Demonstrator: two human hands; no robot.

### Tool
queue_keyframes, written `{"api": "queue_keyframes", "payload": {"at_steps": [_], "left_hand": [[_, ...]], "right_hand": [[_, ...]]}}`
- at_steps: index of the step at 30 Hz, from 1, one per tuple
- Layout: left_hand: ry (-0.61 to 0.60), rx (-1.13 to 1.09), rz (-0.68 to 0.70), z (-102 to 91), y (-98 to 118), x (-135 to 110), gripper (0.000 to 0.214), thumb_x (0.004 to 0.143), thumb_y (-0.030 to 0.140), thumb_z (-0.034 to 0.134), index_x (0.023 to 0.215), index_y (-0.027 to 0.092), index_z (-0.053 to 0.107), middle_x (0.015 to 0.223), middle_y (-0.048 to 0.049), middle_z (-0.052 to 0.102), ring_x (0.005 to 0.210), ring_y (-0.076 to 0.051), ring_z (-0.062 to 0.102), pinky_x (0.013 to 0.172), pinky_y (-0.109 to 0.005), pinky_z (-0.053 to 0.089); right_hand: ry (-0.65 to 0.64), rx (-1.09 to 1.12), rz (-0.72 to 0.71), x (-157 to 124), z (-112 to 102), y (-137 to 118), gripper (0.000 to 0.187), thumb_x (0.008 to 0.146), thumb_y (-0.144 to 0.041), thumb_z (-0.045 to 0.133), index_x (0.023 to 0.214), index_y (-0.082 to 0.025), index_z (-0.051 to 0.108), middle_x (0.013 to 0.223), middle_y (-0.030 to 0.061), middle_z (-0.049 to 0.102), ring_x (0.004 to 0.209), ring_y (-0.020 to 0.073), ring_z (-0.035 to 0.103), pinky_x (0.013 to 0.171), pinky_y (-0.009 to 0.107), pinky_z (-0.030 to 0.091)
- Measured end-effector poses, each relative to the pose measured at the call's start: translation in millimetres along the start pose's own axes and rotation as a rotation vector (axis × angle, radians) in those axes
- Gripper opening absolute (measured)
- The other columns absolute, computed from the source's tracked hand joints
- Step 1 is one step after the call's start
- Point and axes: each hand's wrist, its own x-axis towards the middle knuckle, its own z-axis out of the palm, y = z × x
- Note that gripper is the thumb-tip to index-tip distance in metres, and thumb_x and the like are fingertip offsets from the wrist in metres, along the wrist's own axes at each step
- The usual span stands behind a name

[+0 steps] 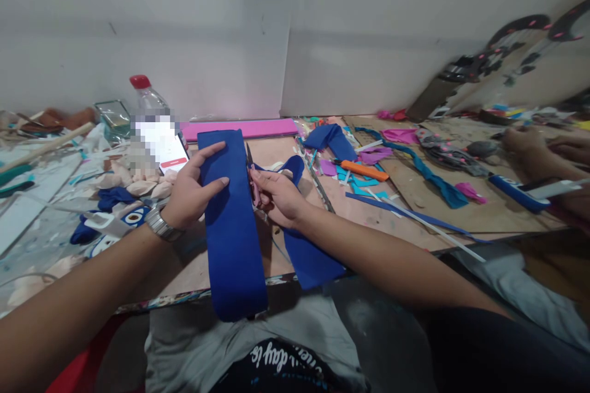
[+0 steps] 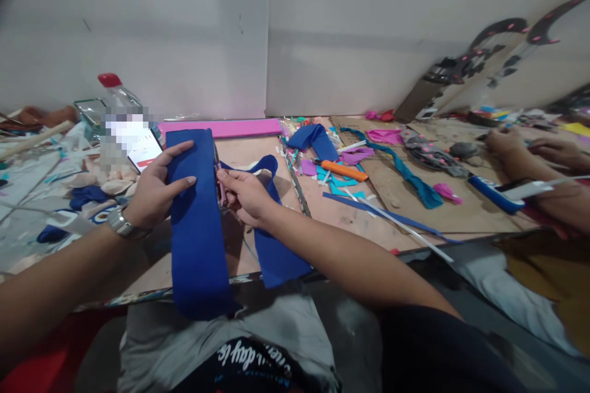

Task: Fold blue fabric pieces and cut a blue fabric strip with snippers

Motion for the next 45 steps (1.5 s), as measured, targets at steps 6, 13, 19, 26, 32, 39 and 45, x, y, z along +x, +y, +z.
{"api": "queue_keyframes", "payload": {"at_steps": [6, 13, 19, 26, 32, 39, 45], "left_hand": [[-0.027, -0.015, -0.001, 0.1, -0.2, -0.6, 0.066, 0.082, 0.024, 0.08, 0.145, 0.025, 0.06, 0.15, -0.0103, 0.059, 0.133, -0.032, 0.061, 0.116, -0.05, 0.052], [-0.039, 0.006, 0.024, -1.1, -2.2, 0.0, 0.068, 0.082, 0.029, 0.081, 0.146, 0.023, 0.058, 0.151, -0.0113, 0.059, 0.134, -0.033, 0.06, 0.116, -0.05, 0.051], [-0.053, 0.008, 0.036, -1.6, -4.5, -0.2, 0.068, 0.083, 0.029, 0.08, 0.147, 0.022, 0.057, 0.151, -0.0127, 0.059, 0.133, -0.032, 0.062, 0.115, -0.051, 0.052], [-0.066, -0.026, 0.013, -1.8, -5.8, -0.4, 0.07, 0.083, 0.028, 0.08, 0.149, 0.022, 0.056, 0.151, -0.0125, 0.059, 0.13, -0.031, 0.063, 0.113, -0.049, 0.053], [-0.057, -0.01, 0.029, -1.4, -4.2, -0.7, 0.07, 0.083, 0.028, 0.081, 0.148, 0.021, 0.056, 0.15, -0.012, 0.06, 0.132, -0.032, 0.062, 0.116, -0.049, 0.05], [-0.069, 0.029, 0.047, -2.6, -4.5, -1.1, 0.066, 0.084, 0.031, 0.08, 0.146, 0.023, 0.058, 0.152, -0.011, 0.058, 0.138, -0.033, 0.058, 0.121, -0.053, 0.045], [-0.086, -0.002, 0.014, -0.5, -3.0, -2.2, 0.066, 0.084, 0.031, 0.08, 0.146, 0.021, 0.058, 0.15, -0.0127, 0.06, 0.136, -0.034, 0.059, 0.12, -0.054, 0.045]], "right_hand": [[-0.016, -0.016, -0.022, 0.4, -1.0, -1.4, 0.043, 0.078, -0.052, 0.087, 0.069, -0.018, 0.062, 0.046, -0.0081, 0.05, 0.043, 0.0051, 0.037, 0.045, 0.017, 0.03], [-0.047, -0.065, -0.037, -0.6, -0.8, -1.7, 0.046, 0.08, -0.054, 0.085, 0.067, -0.018, 0.059, 0.046, -0.0082, 0.05, 0.042, 0.0048, 0.037, 0.044, 0.018, 0.028], [-0.028, -0.056, -0.022, 0.0, -2.3, -0.5, 0.044, 0.079, -0.052, 0.086, 0.068, -0.018, 0.06, 0.045, -0.0083, 0.05, 0.042, 0.0051, 0.037, 0.045, 0.018, 0.028], [-0.008, -0.072, -0.02, -1.0, -1.1, -2.1, 0.039, 0.083, -0.048, 0.082, 0.071, -0.018, 0.062, 0.047, -0.0089, 0.05, 0.042, 0.005, 0.037, 0.045, 0.019, 0.028], [-0.037, -0.072, -0.03, -2.6, -0.1, -3.4, 0.039, 0.083, -0.049, 0.083, 0.074, -0.018, 0.061, 0.049, -0.0102, 0.048, 0.044, 0.0049, 0.038, 0.047, 0.019, 0.03], [-0.02, -0.039, -0.054, 0.3, -2.3, -3.2, 0.046, 0.075, -0.056, 0.088, 0.071, -0.019, 0.062, 0.047, -0.0097, 0.049, 0.044, 0.0058, 0.038, 0.047, 0.02, 0.031], [-0.004, -0.056, -0.053, 0.2, -1.8, -5.2, 0.044, 0.077, -0.055, 0.086, 0.072, -0.019, 0.062, 0.046, -0.0095, 0.049, 0.044, 0.0063, 0.04, 0.047, 0.02, 0.029]]}}
